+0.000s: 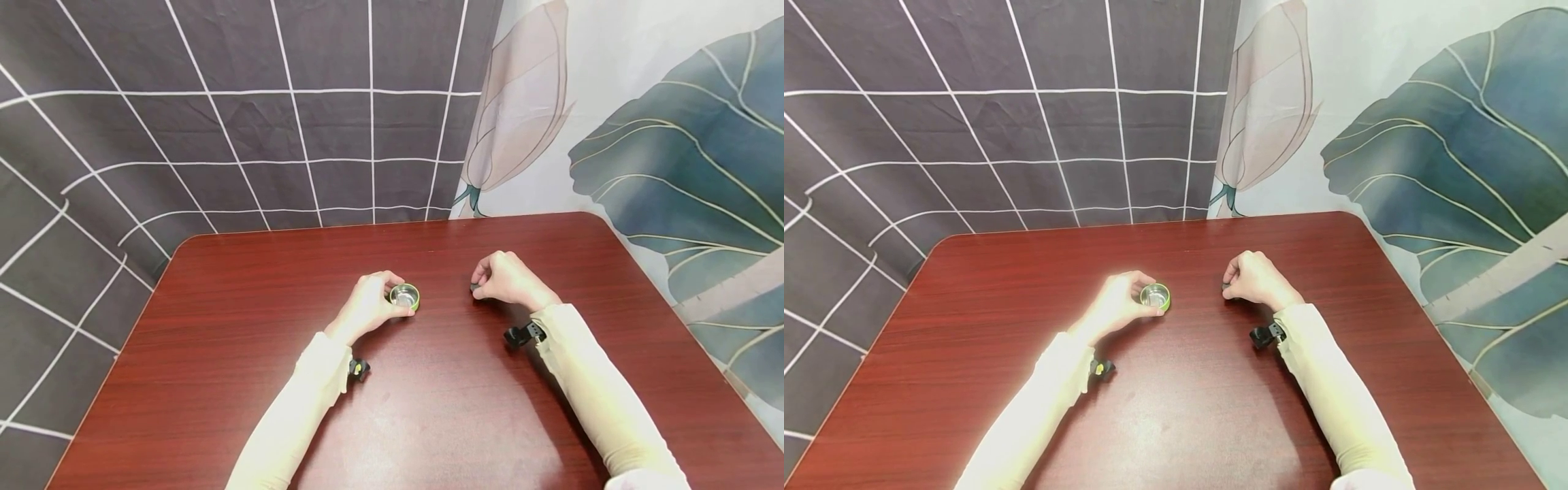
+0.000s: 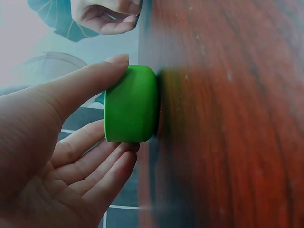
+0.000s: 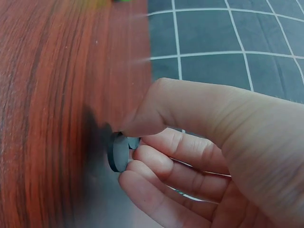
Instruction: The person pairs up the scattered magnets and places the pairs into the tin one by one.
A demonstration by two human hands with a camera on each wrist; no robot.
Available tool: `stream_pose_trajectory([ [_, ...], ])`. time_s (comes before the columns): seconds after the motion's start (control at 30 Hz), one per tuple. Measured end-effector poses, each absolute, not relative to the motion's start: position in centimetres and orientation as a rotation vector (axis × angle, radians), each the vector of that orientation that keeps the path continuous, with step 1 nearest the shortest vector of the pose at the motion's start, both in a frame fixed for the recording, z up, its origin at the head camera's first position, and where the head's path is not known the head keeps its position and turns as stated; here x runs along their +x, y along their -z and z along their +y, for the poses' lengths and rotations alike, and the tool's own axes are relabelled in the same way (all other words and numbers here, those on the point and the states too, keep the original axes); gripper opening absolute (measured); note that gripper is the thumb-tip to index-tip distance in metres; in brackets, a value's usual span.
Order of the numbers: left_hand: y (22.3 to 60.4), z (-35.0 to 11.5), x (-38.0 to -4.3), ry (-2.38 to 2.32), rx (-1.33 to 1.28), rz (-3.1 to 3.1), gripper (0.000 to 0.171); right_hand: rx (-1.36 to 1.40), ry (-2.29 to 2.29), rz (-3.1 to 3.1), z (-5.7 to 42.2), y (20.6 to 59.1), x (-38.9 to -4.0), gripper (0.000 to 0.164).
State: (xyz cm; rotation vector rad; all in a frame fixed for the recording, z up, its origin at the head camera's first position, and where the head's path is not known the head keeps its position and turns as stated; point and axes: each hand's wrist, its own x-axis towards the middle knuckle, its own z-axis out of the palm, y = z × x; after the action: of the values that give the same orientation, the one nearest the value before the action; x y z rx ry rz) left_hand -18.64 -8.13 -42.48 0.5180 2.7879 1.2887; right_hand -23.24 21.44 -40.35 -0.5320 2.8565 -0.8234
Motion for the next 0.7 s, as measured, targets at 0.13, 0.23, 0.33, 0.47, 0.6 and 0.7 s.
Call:
stream_pose_trajectory([
  [0.13, 42.5, -8.1, -18.6, -1.310, 0.498, 2.790, 0.051, -0.562, 0.835, 2.869, 21.2, 40.0, -23.2, 0.012],
  [0.23, 42.6, -8.1, -18.5, -1.332, 0.484, 2.787, 0.051, -0.578, 0.853, 2.875, 20.9, 39.8, -23.2, 0.012],
  [0.33, 42.6, -8.1, -18.4, -1.353, 0.475, 2.779, 0.051, -0.587, 0.877, 2.875, 20.7, 39.6, -23.2, 0.011],
  [0.47, 42.8, -8.1, -18.4, -1.364, 0.468, 2.775, 0.051, -0.594, 0.901, 2.874, 20.3, 39.4, -23.2, 0.012],
  [0.6, 42.8, -8.1, -18.5, -1.352, 0.457, 2.784, 0.052, -0.620, 0.930, 2.875, 19.8, 39.0, -23.1, 0.012],
  [0.7, 42.7, -8.1, -18.6, -1.338, 0.449, 2.792, 0.052, -0.648, 0.957, 2.874, 19.3, 38.8, -23.1, 0.013],
])
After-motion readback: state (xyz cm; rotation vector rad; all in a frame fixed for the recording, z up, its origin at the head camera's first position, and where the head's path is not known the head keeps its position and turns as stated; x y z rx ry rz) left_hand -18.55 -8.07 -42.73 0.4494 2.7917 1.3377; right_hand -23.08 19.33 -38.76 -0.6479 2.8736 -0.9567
